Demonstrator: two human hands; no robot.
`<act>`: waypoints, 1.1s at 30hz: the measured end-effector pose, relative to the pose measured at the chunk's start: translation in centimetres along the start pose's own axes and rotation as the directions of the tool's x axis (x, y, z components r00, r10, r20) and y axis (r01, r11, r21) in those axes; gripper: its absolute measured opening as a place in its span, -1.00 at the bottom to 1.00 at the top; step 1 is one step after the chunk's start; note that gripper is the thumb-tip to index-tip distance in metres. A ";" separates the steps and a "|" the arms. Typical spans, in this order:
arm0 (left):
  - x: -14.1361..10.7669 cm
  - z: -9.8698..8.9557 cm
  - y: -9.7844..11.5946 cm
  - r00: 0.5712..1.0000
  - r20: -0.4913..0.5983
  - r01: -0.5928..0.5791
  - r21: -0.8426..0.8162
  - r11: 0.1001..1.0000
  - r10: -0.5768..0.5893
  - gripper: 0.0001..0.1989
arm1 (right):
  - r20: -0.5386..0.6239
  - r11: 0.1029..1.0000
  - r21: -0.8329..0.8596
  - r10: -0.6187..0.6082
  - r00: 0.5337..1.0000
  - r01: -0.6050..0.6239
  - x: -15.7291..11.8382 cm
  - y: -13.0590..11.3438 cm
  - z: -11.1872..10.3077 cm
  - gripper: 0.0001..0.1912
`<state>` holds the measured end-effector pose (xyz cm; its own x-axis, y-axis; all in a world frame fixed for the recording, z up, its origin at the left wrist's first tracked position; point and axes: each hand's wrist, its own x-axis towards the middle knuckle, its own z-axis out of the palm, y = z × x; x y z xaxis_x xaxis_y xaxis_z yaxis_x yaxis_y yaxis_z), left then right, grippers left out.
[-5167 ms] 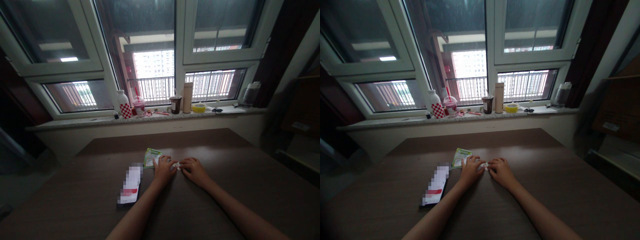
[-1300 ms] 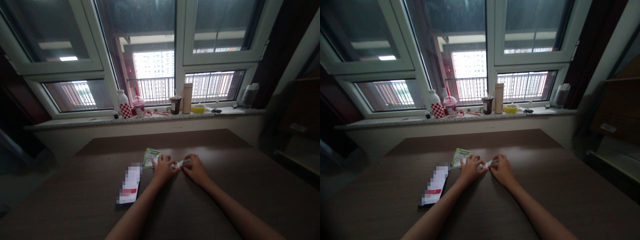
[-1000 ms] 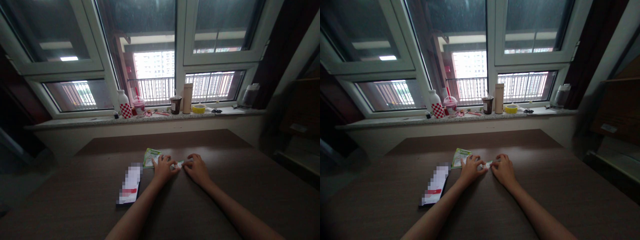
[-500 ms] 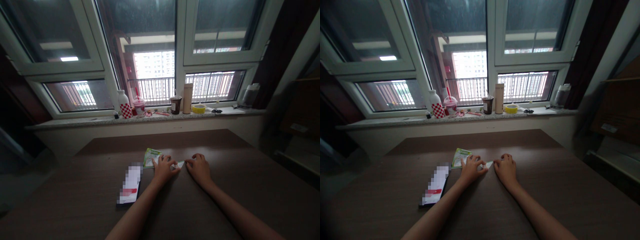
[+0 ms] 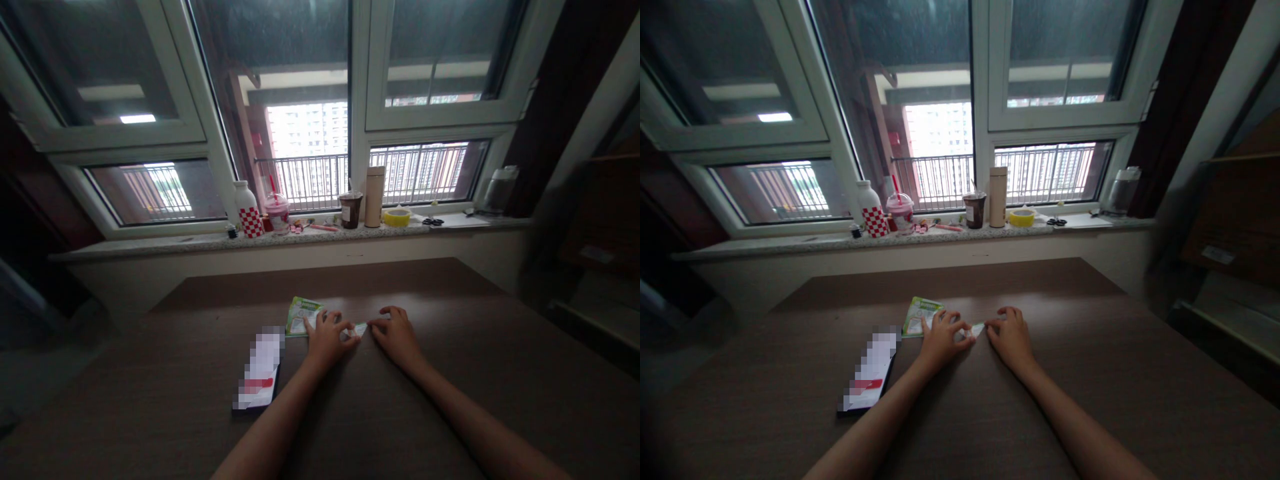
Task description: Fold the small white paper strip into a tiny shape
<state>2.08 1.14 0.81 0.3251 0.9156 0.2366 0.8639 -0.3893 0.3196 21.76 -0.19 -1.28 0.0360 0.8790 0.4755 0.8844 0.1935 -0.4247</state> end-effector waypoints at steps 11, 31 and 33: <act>-0.1 0.3 0.1 1.000 0.004 0.030 -0.003 1.000 -0.030 -0.71 | -0.035 1.000 0.011 -0.003 0.999 0.003 0.2 0.3 0.4 -0.76; 0.0 0.6 -0.3 0.999 -0.028 0.019 0.010 1.000 -0.018 -0.76 | 0.066 0.988 -0.050 0.147 0.987 -0.144 0.8 -1.5 -0.4 -0.90; 0.0 0.6 -0.2 0.999 -0.027 0.023 0.019 1.000 -0.023 -0.75 | 0.071 0.986 -0.048 0.160 0.985 -0.157 0.8 -1.5 -0.4 -0.91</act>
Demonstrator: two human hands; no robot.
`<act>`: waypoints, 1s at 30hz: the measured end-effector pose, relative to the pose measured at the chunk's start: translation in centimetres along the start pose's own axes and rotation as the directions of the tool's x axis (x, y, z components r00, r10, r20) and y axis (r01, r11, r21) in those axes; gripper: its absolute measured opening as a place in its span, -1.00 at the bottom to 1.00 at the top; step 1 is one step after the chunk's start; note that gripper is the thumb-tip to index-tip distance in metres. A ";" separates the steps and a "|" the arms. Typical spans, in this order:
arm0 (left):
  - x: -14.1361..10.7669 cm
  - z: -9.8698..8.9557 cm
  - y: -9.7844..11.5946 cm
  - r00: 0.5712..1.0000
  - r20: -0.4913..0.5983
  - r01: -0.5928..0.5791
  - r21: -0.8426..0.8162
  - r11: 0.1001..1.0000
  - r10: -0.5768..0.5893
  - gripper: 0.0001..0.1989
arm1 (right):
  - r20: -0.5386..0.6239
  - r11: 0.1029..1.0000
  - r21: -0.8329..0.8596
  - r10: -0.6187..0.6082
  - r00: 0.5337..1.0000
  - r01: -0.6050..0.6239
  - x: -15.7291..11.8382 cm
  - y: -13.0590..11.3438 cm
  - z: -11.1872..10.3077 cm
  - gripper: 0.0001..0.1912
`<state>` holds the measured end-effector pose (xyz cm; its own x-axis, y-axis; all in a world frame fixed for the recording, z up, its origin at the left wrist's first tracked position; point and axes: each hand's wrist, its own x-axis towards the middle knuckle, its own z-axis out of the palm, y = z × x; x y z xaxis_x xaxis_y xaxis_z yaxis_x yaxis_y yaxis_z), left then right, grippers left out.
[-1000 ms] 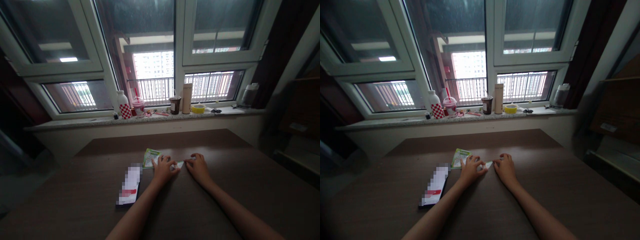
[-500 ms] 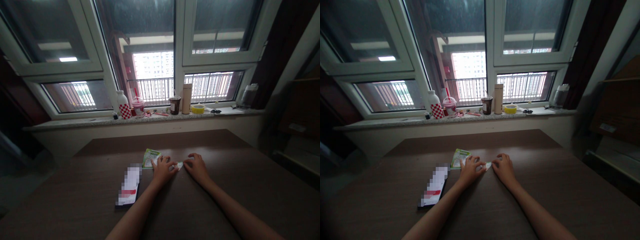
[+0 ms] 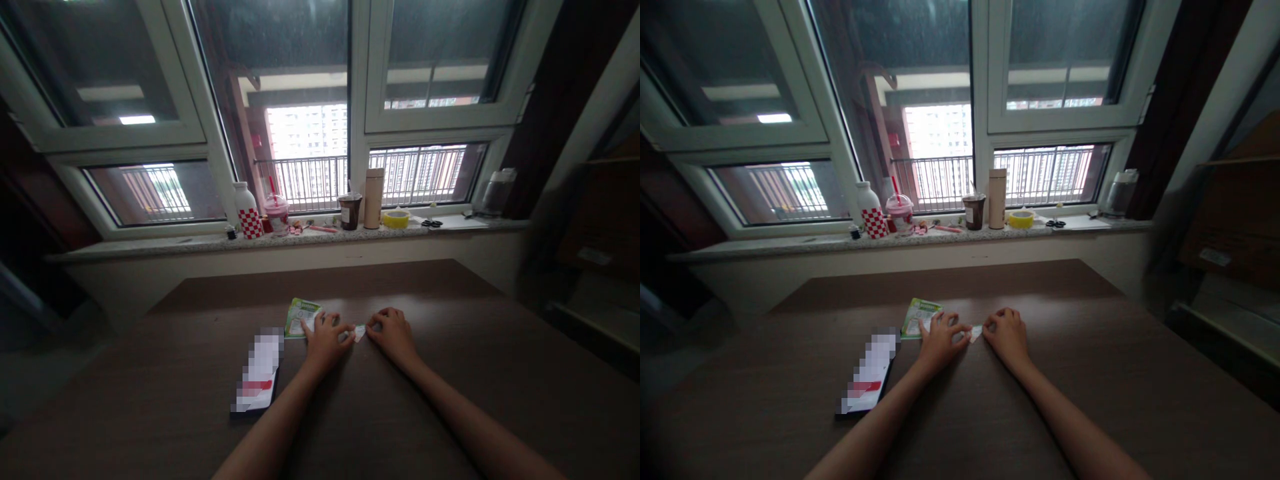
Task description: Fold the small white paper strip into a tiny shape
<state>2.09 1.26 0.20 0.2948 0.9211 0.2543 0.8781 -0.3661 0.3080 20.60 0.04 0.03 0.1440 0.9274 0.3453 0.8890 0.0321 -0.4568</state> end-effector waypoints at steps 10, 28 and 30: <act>0.0 0.2 0.0 1.000 -0.018 0.010 -0.031 0.999 -0.010 -0.77 | 0.018 0.999 0.040 -0.032 0.999 0.031 -0.3 0.1 0.0 -0.83; 0.0 -0.1 0.1 1.000 0.002 0.020 -0.015 1.000 -0.020 -0.76 | 0.037 0.996 0.000 -0.092 0.995 0.092 -1.0 0.1 0.4 -0.55; 0.0 -0.1 0.2 1.000 0.004 0.019 -0.014 1.000 -0.019 -0.76 | 0.031 0.996 0.020 -0.091 0.995 0.090 -0.9 0.3 0.6 -0.53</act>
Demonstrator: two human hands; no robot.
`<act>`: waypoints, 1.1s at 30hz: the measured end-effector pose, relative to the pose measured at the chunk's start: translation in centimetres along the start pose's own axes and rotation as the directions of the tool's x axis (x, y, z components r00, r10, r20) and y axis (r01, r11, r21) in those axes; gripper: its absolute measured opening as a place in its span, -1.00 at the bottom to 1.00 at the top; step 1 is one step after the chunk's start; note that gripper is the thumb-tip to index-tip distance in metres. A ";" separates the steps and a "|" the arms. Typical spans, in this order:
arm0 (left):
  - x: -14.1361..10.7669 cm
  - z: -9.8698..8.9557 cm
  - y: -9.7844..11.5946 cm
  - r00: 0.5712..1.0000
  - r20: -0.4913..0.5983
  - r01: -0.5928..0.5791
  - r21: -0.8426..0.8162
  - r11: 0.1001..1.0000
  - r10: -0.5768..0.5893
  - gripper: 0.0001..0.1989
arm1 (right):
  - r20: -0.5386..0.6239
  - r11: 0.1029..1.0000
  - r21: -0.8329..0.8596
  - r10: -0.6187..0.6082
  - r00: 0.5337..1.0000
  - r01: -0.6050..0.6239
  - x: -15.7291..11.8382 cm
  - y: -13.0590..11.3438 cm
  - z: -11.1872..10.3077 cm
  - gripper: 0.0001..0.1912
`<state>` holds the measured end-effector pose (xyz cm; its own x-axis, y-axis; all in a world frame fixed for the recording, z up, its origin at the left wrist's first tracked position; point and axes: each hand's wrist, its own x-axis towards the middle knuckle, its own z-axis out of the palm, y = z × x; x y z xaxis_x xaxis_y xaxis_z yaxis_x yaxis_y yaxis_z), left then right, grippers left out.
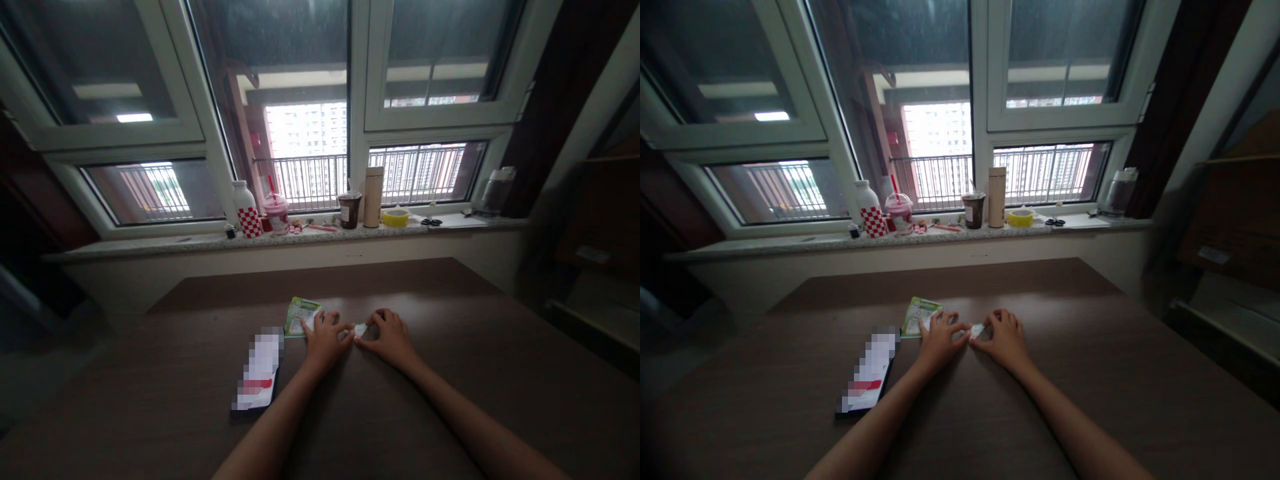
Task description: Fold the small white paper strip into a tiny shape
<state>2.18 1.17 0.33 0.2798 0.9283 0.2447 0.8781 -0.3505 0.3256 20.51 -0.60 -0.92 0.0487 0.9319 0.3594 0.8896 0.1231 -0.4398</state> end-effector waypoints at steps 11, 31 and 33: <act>-0.1 0.0 -0.3 1.000 -0.004 -0.020 -0.032 0.999 0.020 -0.78 | -0.021 1.000 0.012 -0.023 1.000 0.023 0.1 0.2 0.0 -0.75; 0.1 0.0 -0.3 1.000 0.011 -0.016 -0.039 0.999 0.017 -0.78 | -0.055 0.992 -0.110 0.061 0.997 -0.066 0.9 0.1 -0.4 -0.81; 0.1 0.1 -0.3 1.000 0.005 -0.020 -0.041 0.999 0.021 -0.79 | -0.068 0.990 -0.107 0.082 0.994 -0.089 1.0 0.1 -0.4 -0.80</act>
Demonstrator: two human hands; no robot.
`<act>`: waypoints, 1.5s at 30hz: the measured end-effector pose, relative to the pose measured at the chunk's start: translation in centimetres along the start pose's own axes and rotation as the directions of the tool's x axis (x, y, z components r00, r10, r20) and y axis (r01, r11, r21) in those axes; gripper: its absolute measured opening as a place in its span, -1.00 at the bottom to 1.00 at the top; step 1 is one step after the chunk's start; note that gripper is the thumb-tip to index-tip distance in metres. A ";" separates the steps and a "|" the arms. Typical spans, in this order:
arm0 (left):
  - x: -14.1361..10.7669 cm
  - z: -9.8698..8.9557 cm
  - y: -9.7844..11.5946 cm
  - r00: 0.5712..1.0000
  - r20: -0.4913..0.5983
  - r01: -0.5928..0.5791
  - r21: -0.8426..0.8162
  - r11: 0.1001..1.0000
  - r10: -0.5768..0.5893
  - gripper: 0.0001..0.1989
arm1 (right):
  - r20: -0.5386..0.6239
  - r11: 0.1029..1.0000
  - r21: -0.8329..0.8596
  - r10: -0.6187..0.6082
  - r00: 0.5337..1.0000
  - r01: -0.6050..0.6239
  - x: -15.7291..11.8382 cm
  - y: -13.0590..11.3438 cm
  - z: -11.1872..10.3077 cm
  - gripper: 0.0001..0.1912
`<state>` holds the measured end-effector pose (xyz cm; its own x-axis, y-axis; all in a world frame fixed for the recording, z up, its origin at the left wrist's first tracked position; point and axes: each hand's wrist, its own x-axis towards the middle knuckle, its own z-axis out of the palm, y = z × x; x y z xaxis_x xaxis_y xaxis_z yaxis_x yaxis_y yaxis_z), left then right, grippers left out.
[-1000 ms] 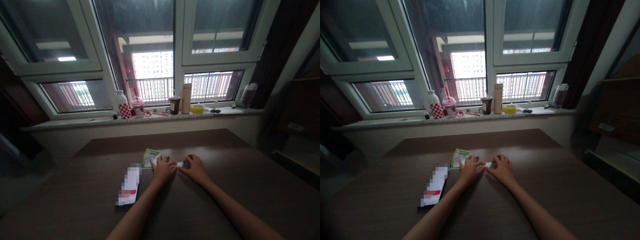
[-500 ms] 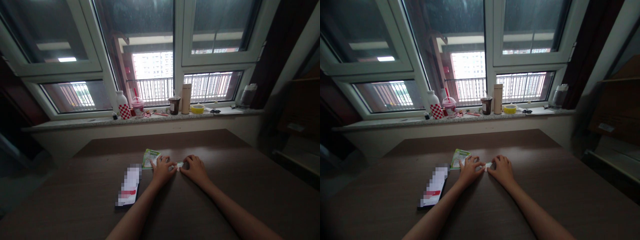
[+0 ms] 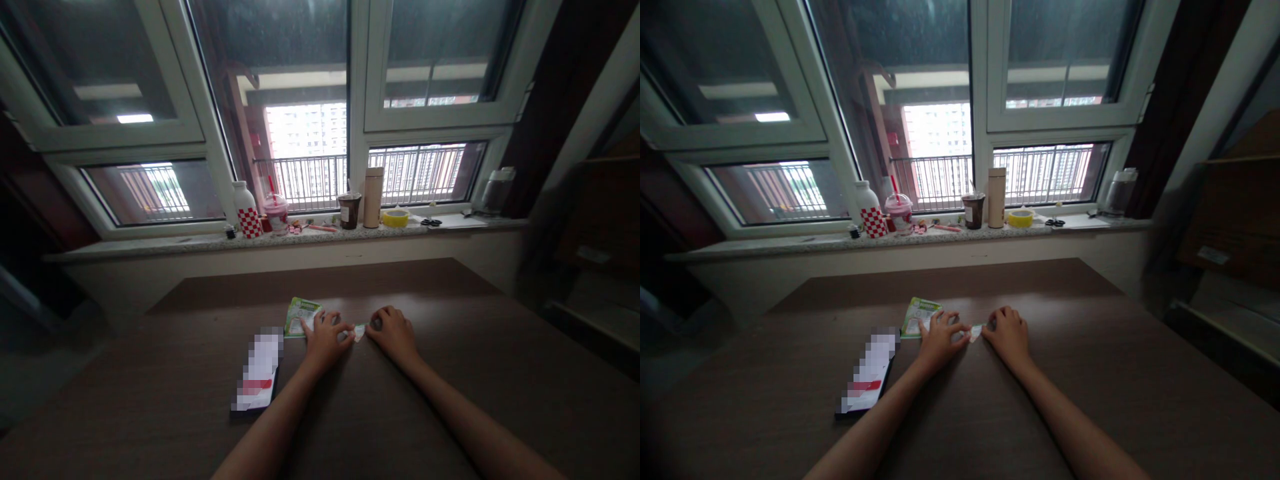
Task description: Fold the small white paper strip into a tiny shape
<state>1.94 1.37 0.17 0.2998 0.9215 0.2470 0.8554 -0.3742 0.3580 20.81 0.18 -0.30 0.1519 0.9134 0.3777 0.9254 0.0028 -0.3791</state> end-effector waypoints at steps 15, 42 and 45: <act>-0.1 -0.4 0.4 1.000 0.027 0.016 0.027 1.000 -0.016 -0.79 | 0.005 0.997 -0.021 0.069 0.998 -0.068 0.8 0.2 0.2 -0.85; -0.2 0.0 0.1 1.000 0.001 0.003 0.010 1.000 -0.003 -0.76 | 0.035 0.969 0.245 -0.030 0.999 0.021 0.4 0.9 0.4 -0.87; -0.2 0.0 0.1 1.000 0.002 0.007 0.014 1.000 -0.007 -0.76 | 0.026 0.982 0.186 -0.037 0.999 0.031 0.4 0.6 0.4 -0.89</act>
<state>1.95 1.18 0.19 0.2951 0.9242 0.2423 0.8632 -0.3666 0.3471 21.29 0.76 -0.73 0.1090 0.9229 0.3693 0.8489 0.1069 -0.5177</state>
